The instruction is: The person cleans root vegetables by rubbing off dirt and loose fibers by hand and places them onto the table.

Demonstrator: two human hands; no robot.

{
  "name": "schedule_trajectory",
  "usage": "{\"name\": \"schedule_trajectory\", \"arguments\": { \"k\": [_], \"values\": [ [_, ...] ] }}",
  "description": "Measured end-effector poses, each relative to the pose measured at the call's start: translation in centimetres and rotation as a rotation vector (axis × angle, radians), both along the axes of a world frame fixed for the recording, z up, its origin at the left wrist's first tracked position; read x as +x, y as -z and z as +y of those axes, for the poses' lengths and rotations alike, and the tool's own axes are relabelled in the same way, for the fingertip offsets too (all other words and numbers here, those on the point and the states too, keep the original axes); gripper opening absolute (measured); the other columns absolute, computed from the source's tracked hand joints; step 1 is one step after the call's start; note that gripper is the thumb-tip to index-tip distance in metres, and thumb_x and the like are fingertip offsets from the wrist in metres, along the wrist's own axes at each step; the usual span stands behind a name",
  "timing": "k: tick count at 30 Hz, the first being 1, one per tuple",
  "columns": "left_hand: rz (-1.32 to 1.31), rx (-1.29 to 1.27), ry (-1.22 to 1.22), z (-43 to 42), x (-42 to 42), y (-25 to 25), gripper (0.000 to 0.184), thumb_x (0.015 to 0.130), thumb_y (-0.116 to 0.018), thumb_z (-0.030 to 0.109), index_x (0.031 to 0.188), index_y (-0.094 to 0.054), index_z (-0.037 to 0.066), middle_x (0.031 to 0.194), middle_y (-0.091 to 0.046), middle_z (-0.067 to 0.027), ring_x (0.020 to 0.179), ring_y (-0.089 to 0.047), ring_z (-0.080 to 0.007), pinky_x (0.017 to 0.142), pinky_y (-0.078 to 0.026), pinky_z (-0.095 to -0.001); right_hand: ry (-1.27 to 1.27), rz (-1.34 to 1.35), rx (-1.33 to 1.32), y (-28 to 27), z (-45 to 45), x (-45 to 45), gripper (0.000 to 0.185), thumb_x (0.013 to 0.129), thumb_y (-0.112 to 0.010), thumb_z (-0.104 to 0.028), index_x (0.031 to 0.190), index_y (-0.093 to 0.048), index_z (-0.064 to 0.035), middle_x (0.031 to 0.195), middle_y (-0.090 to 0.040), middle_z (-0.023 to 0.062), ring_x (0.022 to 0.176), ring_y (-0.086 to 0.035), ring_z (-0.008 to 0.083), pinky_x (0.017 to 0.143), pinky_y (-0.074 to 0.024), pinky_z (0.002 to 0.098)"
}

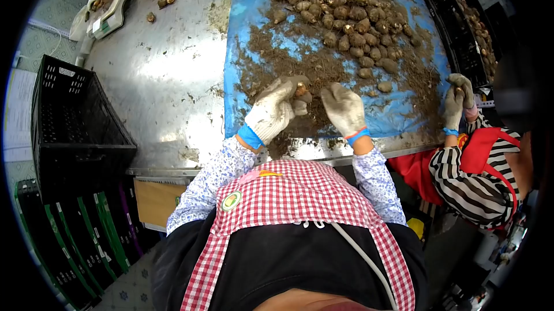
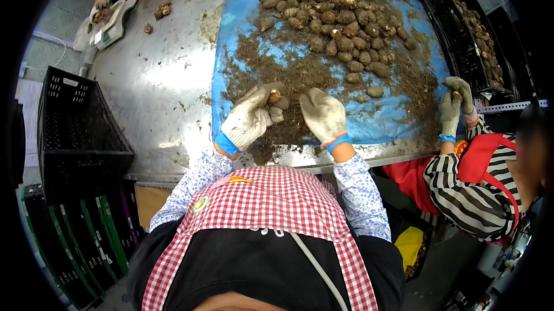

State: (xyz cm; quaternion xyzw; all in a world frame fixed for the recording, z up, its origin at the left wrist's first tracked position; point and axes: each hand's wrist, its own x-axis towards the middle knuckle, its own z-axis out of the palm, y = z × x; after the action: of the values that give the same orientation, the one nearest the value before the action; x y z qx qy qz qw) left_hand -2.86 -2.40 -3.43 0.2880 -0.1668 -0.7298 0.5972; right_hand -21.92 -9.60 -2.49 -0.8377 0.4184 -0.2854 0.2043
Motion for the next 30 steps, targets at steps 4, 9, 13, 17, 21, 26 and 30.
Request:
{"name": "schedule_trajectory", "arguments": {
  "k": [4, 9, 13, 17, 21, 26, 30],
  "values": [
    [-0.653, -0.27, -0.096, 0.1, -0.3, 0.5, 0.03, 0.098, -0.044, 0.012, 0.124, -0.052, -0.001, 0.101, -0.064, -0.0151, 0.08, -0.064, -0.0169, 0.072, -0.055, -0.0283, -0.138, -0.158, 0.088, -2.0, 0.8, 0.1, 0.01, 0.086, -0.063, -0.01, 0.092, -0.063, -0.0019, 0.073, -0.062, 0.0096, 0.051, -0.056, 0.0213, 0.045, -0.0468, 0.0302],
    [-0.419, 0.063, -0.123, 0.0, -1.7, -1.6, 0.024, 0.096, -0.05, 0.012, 0.115, -0.057, -0.001, 0.092, -0.066, -0.0107, 0.066, -0.064, -0.0113, 0.055, -0.054, -0.0228, -0.224, -0.251, -0.012, -1.7, 2.2, 1.2, 0.034, 0.083, -0.068, -0.008, 0.115, -0.059, 0.0017, 0.103, -0.065, 0.0145, 0.083, -0.064, 0.017, 0.07, -0.0524, 0.0275],
    [-0.621, 0.129, -0.263, -0.8, -1.3, -2.8, 0.03, 0.093, -0.057, 0.014, 0.118, -0.053, -0.002, 0.091, -0.066, -0.0106, 0.065, -0.062, -0.0121, 0.053, -0.052, -0.0211, -0.097, -0.763, 0.822, -2.5, 2.9, 0.9, 0.037, 0.086, -0.063, -0.006, 0.121, -0.054, 0.0044, 0.107, -0.063, 0.0149, 0.087, -0.063, 0.0178, 0.074, -0.0523, 0.0295],
    [-0.646, 0.152, -0.023, -2.1, -0.8, -1.6, 0.035, 0.088, -0.06, 0.01, 0.12, -0.053, -0.001, 0.101, -0.063, -0.0107, 0.08, -0.06, -0.0138, 0.067, -0.05, -0.0236, -0.074, -0.575, 0.629, -1.1, 2.6, 0.4, 0.034, 0.089, -0.055, 0.0, 0.123, -0.052, 0.0046, 0.111, -0.062, 0.0137, 0.088, -0.063, 0.0155, 0.075, -0.0512, 0.0284],
    [-0.824, -0.206, 0.021, -1.8, -2.6, -2.2, 0.031, 0.087, -0.063, 0.009, 0.115, -0.058, -0.002, 0.098, -0.063, -0.0104, 0.076, -0.06, -0.0111, 0.062, -0.051, -0.0238, -0.126, -0.293, 0.166, -0.1, 1.9, 0.3, 0.032, 0.085, -0.055, 0.003, 0.116, -0.057, 0.0042, 0.105, -0.064, 0.0153, 0.083, -0.065, 0.0194, 0.071, -0.0513, 0.0288],
    [-0.638, 0.057, 0.118, -2.4, -2.7, -2.4, 0.035, 0.09, -0.06, 0.007, 0.122, -0.053, -0.004, 0.083, -0.063, -0.0076, 0.058, -0.06, -0.0103, 0.051, -0.051, -0.0226, -0.13, 0.351, -0.149, 1.4, -0.6, -2.4, 0.017, 0.082, -0.058, -0.006, 0.097, -0.066, -0.0043, 0.078, -0.059, 0.0061, 0.061, -0.056, 0.0149, 0.054, -0.0506, 0.0289],
    [-0.602, 0.063, 0.096, -3.0, -1.6, -2.5, 0.038, 0.092, -0.058, 0.01, 0.126, -0.048, -0.004, 0.085, -0.064, -0.0123, 0.06, -0.063, -0.0145, 0.055, -0.056, -0.0268, 0.222, 0.676, -0.206, 5.8, -7.9, -8.3, 0.022, 0.088, -0.051, -0.014, 0.107, -0.062, -0.0087, 0.074, -0.058, 0.0062, 0.061, -0.053, 0.0119, 0.052, -0.0526, 0.0239]
  ]
}}
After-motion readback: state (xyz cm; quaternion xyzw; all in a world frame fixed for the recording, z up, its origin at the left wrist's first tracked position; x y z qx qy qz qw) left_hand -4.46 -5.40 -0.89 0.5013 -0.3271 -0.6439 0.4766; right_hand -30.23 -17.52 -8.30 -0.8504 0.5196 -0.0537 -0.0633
